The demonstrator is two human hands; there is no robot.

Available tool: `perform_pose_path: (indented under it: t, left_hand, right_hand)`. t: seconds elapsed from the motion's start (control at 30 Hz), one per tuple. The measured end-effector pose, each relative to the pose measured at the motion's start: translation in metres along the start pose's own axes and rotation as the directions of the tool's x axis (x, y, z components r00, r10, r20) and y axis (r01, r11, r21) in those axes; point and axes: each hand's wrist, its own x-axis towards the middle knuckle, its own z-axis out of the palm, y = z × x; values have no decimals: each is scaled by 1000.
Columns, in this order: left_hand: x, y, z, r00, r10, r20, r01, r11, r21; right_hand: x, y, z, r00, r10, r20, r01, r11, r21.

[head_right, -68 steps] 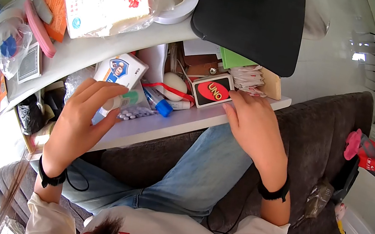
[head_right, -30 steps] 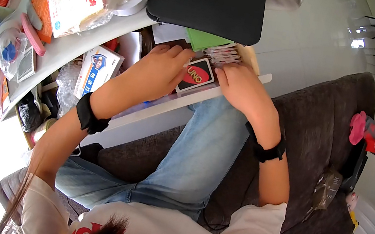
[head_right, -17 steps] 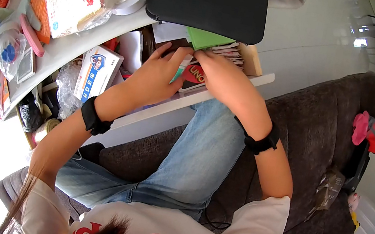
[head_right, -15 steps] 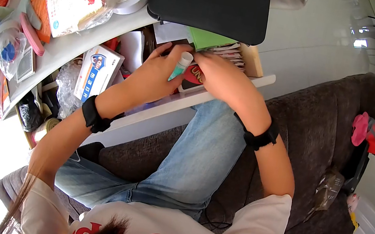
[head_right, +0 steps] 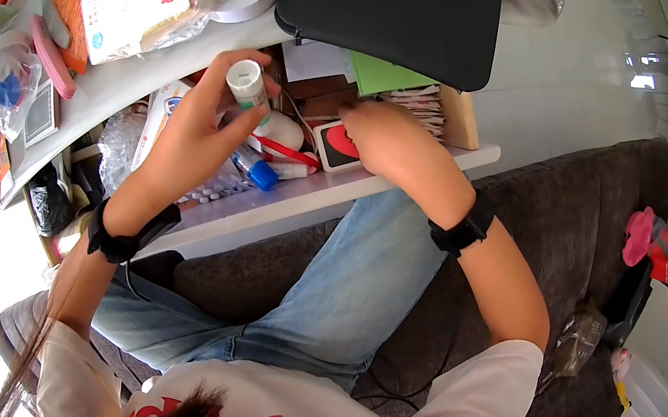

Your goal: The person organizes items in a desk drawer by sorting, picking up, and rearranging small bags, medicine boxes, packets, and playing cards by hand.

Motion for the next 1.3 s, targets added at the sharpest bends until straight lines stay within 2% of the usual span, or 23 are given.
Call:
perform_pose_path:
  t: [0.07,0.13,0.23,0.33,0.37,0.47,0.57,0.67,0.77,0.87,0.97,1.07,1.17,1.3]
  left_hand:
    - [-4,-5,-3,997,12,82,-18,996,82]
    - [-6,-4,1,971,64,230,-96,987,128]
    - [0,-17,18,892,66,448,-190,953,237]
    - [16,-33,32,840,172,514,-441,770,462]
    - [21,-39,37,844,148,515,-449,720,529]
    - [30,-40,40,809,-40,587,-406,683,607]
    - [31,-43,36,779,-61,624,-406,710,575]
    - [30,-42,30,733,-147,664,-380,721,580]
    - [21,-43,23,721,-190,667,-407,662,629]
    - [10,-45,12,724,-138,675,-457,637,621]
    - [2,-42,2,724,-170,669,-420,660,623]
    - [-6,-52,-2,749,-96,655,-465,629,624]
    - [-14,-57,-8,779,-16,627,-473,641,605]
    - [-18,-63,-11,780,-36,624,-461,641,613]
  right_hand:
    - [1,2,4,1000,-1,17,1,999,40]
    - [2,4,3,999,-2,38,-3,994,113]
    - [4,-4,-16,977,91,195,-144,951,275]
    - [2,-7,-24,994,110,0,-102,922,373]
    - [2,-5,-21,994,105,-19,-91,927,364]
    - [5,-10,-10,991,132,-29,-124,973,197]
    - [8,-11,4,992,57,-112,-44,992,119]
    - [12,-17,4,994,101,-34,-98,992,78]
    - [17,-21,8,991,121,-60,-120,993,17]
    - [23,-23,0,984,178,-8,-178,983,50]
    - [24,-29,0,984,176,-7,-176,984,2]
    - [27,-32,12,987,12,-163,5,995,101]
    - [34,-39,7,985,-130,-116,171,848,502]
    - [16,-32,-11,995,34,-95,-3,949,315]
